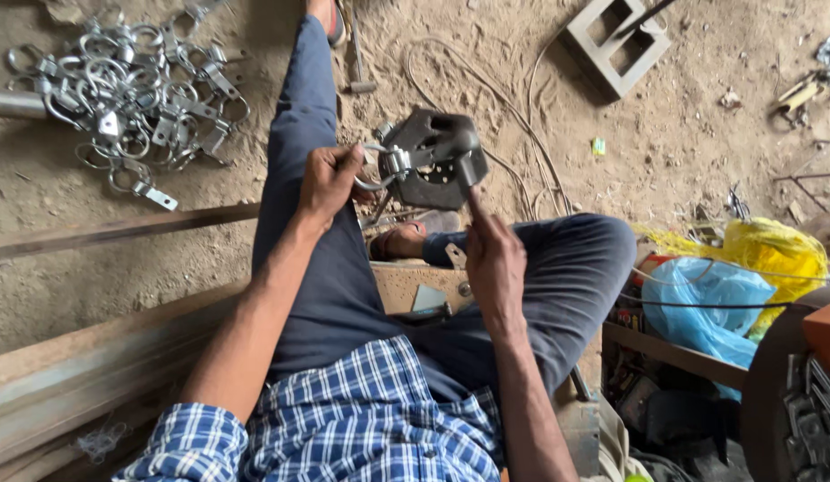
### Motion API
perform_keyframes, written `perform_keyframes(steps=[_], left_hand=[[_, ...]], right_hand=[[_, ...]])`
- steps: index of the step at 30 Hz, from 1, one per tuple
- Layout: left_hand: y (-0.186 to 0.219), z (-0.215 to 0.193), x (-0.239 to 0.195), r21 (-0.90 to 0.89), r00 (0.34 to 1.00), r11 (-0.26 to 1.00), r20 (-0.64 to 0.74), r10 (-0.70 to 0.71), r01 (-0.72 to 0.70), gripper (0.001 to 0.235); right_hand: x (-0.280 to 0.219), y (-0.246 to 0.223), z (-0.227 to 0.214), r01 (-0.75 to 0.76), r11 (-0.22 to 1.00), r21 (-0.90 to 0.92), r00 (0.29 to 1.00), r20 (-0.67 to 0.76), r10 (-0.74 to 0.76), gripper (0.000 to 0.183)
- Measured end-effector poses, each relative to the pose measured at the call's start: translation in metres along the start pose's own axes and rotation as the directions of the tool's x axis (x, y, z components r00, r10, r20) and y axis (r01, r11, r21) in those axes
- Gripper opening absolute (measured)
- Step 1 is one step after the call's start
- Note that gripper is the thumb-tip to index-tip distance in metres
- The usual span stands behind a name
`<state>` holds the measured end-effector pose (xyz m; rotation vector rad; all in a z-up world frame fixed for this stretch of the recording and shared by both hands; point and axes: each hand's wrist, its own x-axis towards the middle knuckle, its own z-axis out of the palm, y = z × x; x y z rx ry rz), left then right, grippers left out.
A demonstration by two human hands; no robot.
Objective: The person assembles metal pipe clamps by inserting a bolt through the clamp body, positioning a nut, and using a hammer and a metal block to secure the components.
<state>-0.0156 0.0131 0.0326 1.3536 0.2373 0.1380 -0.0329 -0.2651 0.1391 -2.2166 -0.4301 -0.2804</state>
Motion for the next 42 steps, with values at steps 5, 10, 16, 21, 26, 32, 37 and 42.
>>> perform_keyframes(steps=[5,10,16,21,26,32,37,42], left_hand=[[-0.002,0.000,-0.004,-0.032,0.999,0.999,0.028,0.023,-0.022,0.042],[-0.009,0.006,0.001,0.245,1.000,0.969,-0.029,-0.006,0.013,0.032],[0.005,0.014,-0.015,0.339,0.919,0.855,0.132,0.371,-0.393,0.082],[0.009,0.017,-0.016,0.444,0.961,0.856,0.041,0.274,-0.263,0.085],[0.014,0.016,-0.013,0.631,0.877,0.666,0.051,0.478,-0.399,0.073],[0.009,0.014,-0.009,0.585,0.884,0.706,0.044,0.465,-0.400,0.034],[0.005,0.011,-0.008,0.662,0.928,0.661,0.156,0.340,-0.353,0.034],[0.003,0.012,-0.005,0.509,0.979,0.852,0.202,0.022,-0.124,0.036]], right_hand=[[-0.008,0.022,-0.013,-0.258,0.966,-0.023,0.966,-0.016,0.258,0.052],[-0.019,0.035,-0.023,-0.277,0.960,0.043,0.949,-0.143,0.280,0.055],[-0.018,0.038,-0.021,-0.282,0.949,0.139,0.946,-0.126,0.299,0.054],[-0.018,0.035,-0.017,-0.262,0.950,0.171,0.959,-0.067,0.277,0.054],[-0.015,0.020,-0.015,-0.265,0.954,0.142,0.963,-0.002,0.268,0.061],[-0.016,0.013,-0.017,-0.165,0.969,0.187,0.985,-0.012,0.170,0.075],[-0.017,0.021,-0.010,-0.227,0.960,0.166,0.969,-0.064,0.240,0.053],[-0.014,0.013,-0.009,-0.094,0.995,0.014,0.988,-0.123,0.095,0.041]])
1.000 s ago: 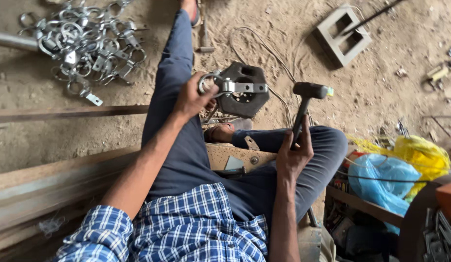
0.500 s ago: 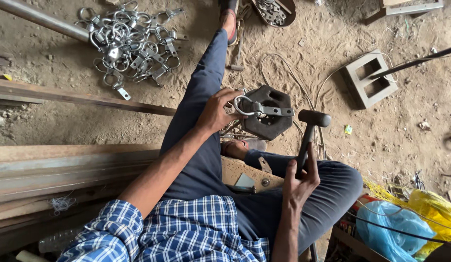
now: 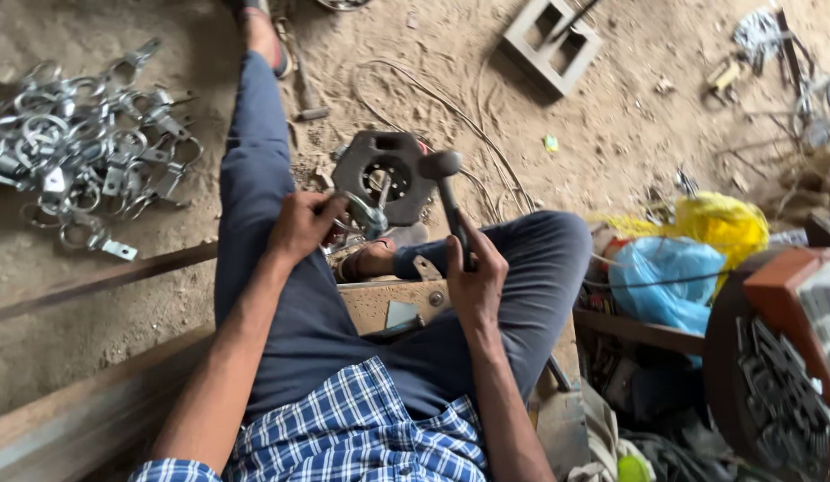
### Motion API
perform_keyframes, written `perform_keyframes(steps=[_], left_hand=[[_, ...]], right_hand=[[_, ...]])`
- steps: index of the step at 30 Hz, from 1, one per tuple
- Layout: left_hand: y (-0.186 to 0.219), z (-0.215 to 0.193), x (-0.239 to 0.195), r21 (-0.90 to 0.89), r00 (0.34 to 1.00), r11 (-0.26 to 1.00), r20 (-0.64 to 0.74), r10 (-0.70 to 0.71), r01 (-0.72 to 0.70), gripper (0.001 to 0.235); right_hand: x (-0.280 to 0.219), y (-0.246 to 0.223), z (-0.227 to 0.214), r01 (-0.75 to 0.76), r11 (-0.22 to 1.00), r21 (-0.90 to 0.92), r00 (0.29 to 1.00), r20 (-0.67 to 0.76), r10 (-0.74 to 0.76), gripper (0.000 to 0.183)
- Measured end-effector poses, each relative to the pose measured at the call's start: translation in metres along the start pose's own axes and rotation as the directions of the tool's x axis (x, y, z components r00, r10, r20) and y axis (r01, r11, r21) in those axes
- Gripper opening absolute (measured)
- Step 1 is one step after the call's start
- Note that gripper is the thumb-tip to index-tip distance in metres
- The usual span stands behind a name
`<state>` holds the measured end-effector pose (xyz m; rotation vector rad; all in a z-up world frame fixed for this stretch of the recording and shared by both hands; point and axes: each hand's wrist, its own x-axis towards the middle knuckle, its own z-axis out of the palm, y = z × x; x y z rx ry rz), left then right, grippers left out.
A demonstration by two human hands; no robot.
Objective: The person assembles metal pipe clamps by inserting a bolt through the clamp body, positioning a nut, and using a hammer and a metal block to secure the components.
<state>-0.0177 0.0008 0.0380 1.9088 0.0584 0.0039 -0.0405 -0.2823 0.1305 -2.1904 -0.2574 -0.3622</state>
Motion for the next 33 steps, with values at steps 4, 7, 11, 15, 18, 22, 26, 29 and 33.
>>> perform_keyframes(steps=[4,7,11,15,18,22,26,29,33], left_hand=[[0.002,-0.005,0.001,-0.458,0.980,0.871,-0.001,-0.199,0.176,0.024],[0.000,-0.006,0.001,-0.492,0.952,0.834,-0.033,-0.305,0.250,0.021],[-0.004,0.000,0.001,-0.499,0.972,0.851,-0.063,-0.225,0.164,0.019],[0.000,-0.001,0.000,-0.539,0.979,0.834,-0.075,-0.191,0.122,0.019],[0.003,-0.001,-0.003,-0.561,0.959,0.798,-0.025,-0.281,0.220,0.019],[0.004,0.001,0.002,-0.400,0.968,0.907,-0.149,-0.204,0.130,0.023],[0.021,0.007,0.006,-0.021,0.966,0.997,-0.250,0.069,-0.077,0.026],[0.048,0.010,0.008,0.066,0.979,0.994,-0.183,0.093,-0.082,0.027],[0.089,0.014,0.011,-0.031,0.985,0.991,-0.120,0.125,-0.130,0.030]], right_hand=[[0.002,-0.011,0.000,0.029,1.000,-0.008,0.999,0.042,-0.029,0.042],[0.002,-0.013,0.004,-0.048,0.998,-0.036,0.996,0.067,0.050,0.039],[0.002,-0.010,0.002,0.015,0.998,-0.062,0.997,0.074,-0.011,0.036],[0.002,-0.006,0.004,0.040,0.998,-0.049,0.998,0.046,-0.038,0.038],[0.003,-0.006,0.003,0.033,0.997,-0.071,0.999,0.033,-0.030,0.039],[0.005,-0.007,0.001,-0.109,0.992,-0.066,0.992,0.054,0.112,0.039],[0.007,-0.001,0.003,-0.027,0.999,-0.043,0.999,0.034,0.029,0.039],[0.003,0.003,0.005,-0.053,0.998,-0.022,0.998,0.030,0.053,0.040],[0.002,0.008,0.003,-0.040,0.999,0.012,0.999,0.018,0.040,0.039]])
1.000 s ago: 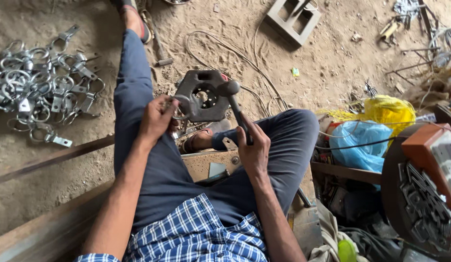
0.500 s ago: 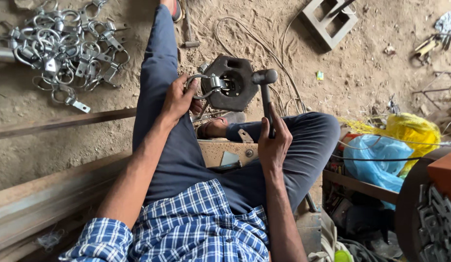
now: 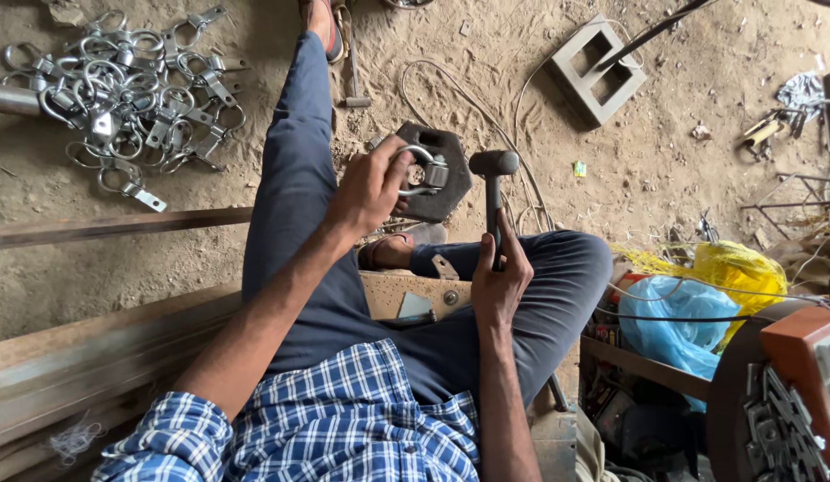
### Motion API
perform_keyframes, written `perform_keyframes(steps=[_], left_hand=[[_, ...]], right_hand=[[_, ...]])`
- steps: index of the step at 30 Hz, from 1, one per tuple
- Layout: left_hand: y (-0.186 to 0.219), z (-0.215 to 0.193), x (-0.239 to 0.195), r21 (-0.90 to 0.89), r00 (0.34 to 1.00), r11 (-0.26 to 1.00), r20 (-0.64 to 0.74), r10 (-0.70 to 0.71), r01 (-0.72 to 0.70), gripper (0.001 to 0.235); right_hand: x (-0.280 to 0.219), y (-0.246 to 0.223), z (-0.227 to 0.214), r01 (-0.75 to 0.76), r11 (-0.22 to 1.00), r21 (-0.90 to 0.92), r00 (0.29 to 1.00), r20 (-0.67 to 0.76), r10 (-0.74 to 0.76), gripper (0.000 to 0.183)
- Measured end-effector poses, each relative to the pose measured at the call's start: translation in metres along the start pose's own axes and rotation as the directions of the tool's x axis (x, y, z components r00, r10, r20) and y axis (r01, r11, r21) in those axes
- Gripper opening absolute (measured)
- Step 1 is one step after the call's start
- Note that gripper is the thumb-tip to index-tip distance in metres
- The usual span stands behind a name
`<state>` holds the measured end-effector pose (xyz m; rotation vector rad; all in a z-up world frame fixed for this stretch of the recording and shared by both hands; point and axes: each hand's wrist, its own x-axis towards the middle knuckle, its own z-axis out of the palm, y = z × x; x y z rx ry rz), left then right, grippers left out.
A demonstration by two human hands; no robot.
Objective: The person assembles metal pipe clamps by inserting a bolt through the clamp body, positioning a nut, and using a hammer and a metal block to secure the components.
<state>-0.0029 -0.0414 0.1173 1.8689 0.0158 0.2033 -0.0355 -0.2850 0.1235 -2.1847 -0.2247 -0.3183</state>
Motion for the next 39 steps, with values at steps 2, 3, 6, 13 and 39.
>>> perform_keyframes(steps=[2,3,6,13,39], left_hand=[[0.017,0.004,0.007,-0.090,1.000,0.996,0.026,0.017,-0.015,0.030],[0.023,0.007,0.010,-0.136,0.999,0.991,0.038,0.025,-0.019,0.031],[0.037,0.014,0.019,-0.257,0.998,0.966,0.049,0.043,-0.029,0.029],[0.007,0.014,0.016,-0.448,0.971,0.869,-0.007,-0.237,0.209,0.028],[-0.085,-0.004,-0.032,-0.509,0.926,0.805,-0.040,-0.376,0.305,0.030]], right_hand=[[0.000,0.003,-0.002,0.004,1.000,0.003,1.000,-0.010,-0.004,0.039],[0.000,0.005,-0.002,0.023,1.000,-0.006,0.999,-0.022,-0.023,0.039],[-0.001,0.008,-0.002,0.005,1.000,0.029,0.999,-0.043,-0.003,0.041],[-0.001,0.006,-0.008,-0.203,0.978,0.048,0.978,-0.040,0.205,0.046],[0.017,-0.040,-0.003,0.308,0.947,-0.091,0.944,-0.093,-0.316,0.030]])
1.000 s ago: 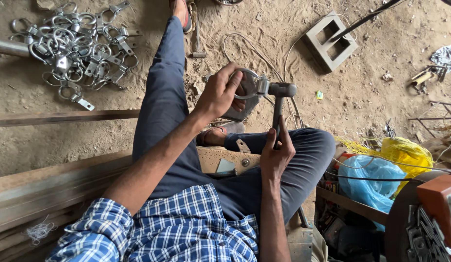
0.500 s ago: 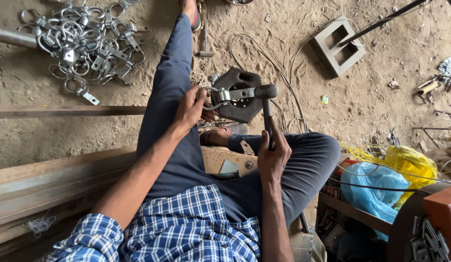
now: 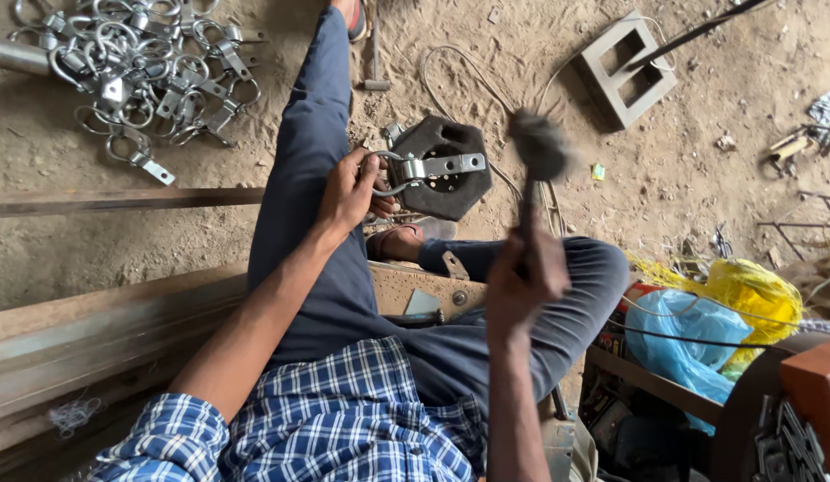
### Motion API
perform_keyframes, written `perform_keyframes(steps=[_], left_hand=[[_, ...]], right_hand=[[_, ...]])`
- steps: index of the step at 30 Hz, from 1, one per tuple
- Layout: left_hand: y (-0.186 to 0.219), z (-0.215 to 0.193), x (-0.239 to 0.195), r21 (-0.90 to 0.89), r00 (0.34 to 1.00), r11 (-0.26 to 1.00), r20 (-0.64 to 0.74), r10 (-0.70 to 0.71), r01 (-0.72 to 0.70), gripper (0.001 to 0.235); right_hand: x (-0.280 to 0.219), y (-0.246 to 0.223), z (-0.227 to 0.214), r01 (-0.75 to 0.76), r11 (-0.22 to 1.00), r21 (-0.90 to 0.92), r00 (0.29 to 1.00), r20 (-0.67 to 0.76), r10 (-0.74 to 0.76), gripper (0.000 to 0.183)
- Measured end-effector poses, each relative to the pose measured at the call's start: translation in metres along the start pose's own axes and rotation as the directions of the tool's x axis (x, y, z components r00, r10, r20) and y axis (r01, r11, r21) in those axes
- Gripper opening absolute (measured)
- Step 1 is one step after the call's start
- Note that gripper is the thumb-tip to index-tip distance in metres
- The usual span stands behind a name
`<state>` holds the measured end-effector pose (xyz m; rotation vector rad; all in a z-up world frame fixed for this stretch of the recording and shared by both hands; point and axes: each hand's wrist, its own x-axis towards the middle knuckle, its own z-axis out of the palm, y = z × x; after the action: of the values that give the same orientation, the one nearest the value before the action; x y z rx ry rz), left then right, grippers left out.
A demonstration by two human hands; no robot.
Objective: The person assembles metal pipe clamps by inserting a bolt through the clamp body, positioning a nut, and using a hammer and a metal block to secure the components.
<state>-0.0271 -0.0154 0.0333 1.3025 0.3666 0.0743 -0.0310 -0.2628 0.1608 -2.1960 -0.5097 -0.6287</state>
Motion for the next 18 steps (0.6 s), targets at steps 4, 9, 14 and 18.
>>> perform_keyframes(steps=[4,9,14,18], left_hand=[[0.000,0.002,-0.004,0.008,0.999,1.000,-0.040,-0.002,0.002,0.030],[0.002,0.001,-0.003,-0.007,0.999,1.000,-0.049,-0.009,0.009,0.028],[0.003,0.002,0.001,0.001,0.999,0.999,-0.005,0.034,-0.034,0.031],[0.003,0.000,-0.001,-0.009,1.000,1.000,0.000,-0.028,0.028,0.031]], right_hand=[[-0.020,0.031,0.017,-0.433,0.889,-0.153,0.827,0.326,0.459,0.042],[-0.037,0.049,0.001,-0.081,0.994,-0.069,0.989,0.115,0.089,0.038],[-0.016,0.037,-0.007,-0.292,0.954,-0.070,0.953,0.066,0.297,0.040],[0.009,0.007,-0.022,-0.138,0.987,-0.082,0.989,-0.069,0.132,0.040]])
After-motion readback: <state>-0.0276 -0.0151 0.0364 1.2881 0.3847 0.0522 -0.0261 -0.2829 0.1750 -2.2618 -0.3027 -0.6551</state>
